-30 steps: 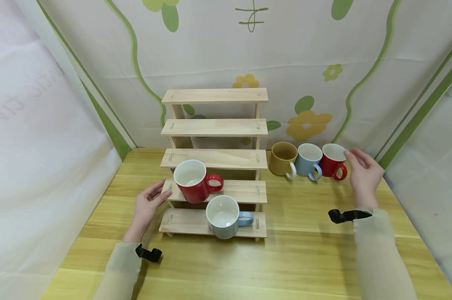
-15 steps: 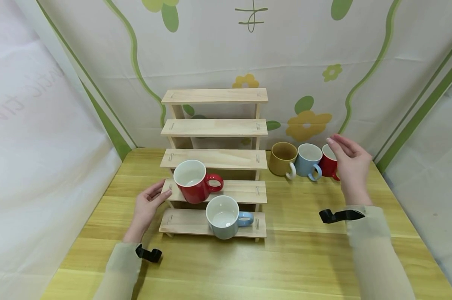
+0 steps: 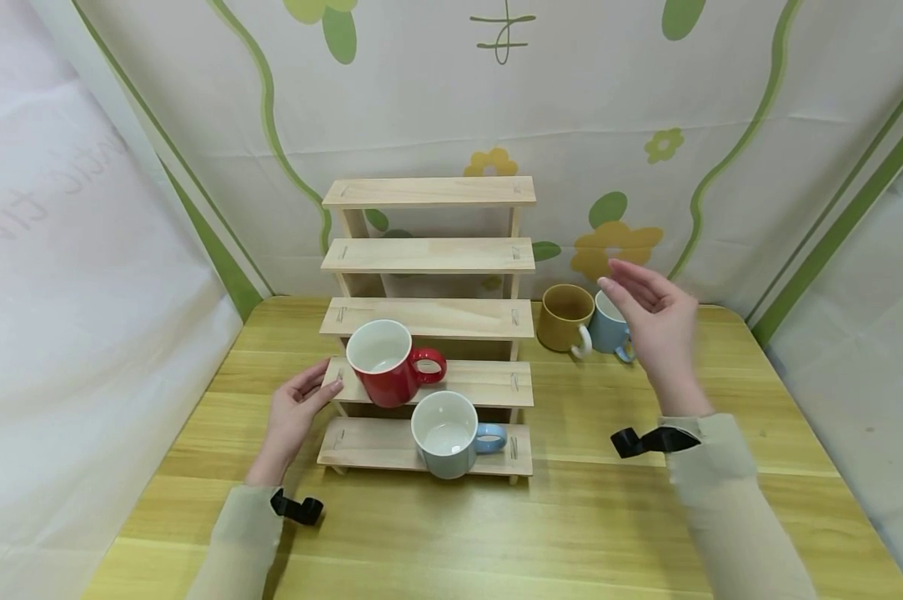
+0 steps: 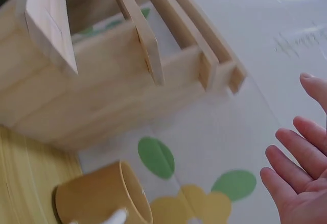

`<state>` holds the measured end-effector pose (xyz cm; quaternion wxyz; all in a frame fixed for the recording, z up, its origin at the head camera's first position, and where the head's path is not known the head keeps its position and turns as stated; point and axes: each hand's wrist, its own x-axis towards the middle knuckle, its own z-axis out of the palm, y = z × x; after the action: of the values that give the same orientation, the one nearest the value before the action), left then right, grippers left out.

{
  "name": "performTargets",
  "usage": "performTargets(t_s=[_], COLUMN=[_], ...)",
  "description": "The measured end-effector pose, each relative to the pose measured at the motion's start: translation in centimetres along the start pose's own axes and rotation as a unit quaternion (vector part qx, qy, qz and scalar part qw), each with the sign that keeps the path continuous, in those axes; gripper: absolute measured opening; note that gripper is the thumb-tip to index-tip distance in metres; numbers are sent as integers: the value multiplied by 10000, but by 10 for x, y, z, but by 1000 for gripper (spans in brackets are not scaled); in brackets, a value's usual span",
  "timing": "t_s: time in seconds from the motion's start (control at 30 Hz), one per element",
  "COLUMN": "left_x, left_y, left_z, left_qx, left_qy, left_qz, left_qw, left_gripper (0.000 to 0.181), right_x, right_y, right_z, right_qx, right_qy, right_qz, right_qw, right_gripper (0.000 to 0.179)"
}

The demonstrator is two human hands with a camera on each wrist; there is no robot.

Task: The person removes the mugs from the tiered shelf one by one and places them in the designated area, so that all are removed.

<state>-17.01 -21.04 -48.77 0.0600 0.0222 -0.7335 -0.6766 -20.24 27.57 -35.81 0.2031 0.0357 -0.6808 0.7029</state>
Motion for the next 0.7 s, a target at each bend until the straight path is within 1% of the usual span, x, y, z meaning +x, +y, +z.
performTargets(t_s=[0.17, 0.33, 0.5, 0.6, 0.7], left_x=[0, 0, 0, 0, 0], left_y=[0, -1, -1, -1, -1], left_z=[1, 0, 0, 1, 1], left_qx=[-17, -26, -57, -62, -99], left_qy=[27, 34, 39, 49, 43], left_qz=[14, 52, 73, 75, 63], left_qw=[10000, 10000, 9999, 9999, 9999], left_gripper=[51, 51, 50, 51, 51], right_x=[-9, -14, -20, -24, -27], right_y=[-3, -2, 0, 0, 1], right_z=[17, 29, 37, 42, 49], right_qx=[-108, -226, -650, -771, -753], right_qy=[-310, -634, -865, -1006, -1152], right_qz=[-241, -507, -584, -613, -644], right_qw=[9992, 9964, 9924, 9900, 9884], right_gripper=[39, 37, 36, 36, 36])
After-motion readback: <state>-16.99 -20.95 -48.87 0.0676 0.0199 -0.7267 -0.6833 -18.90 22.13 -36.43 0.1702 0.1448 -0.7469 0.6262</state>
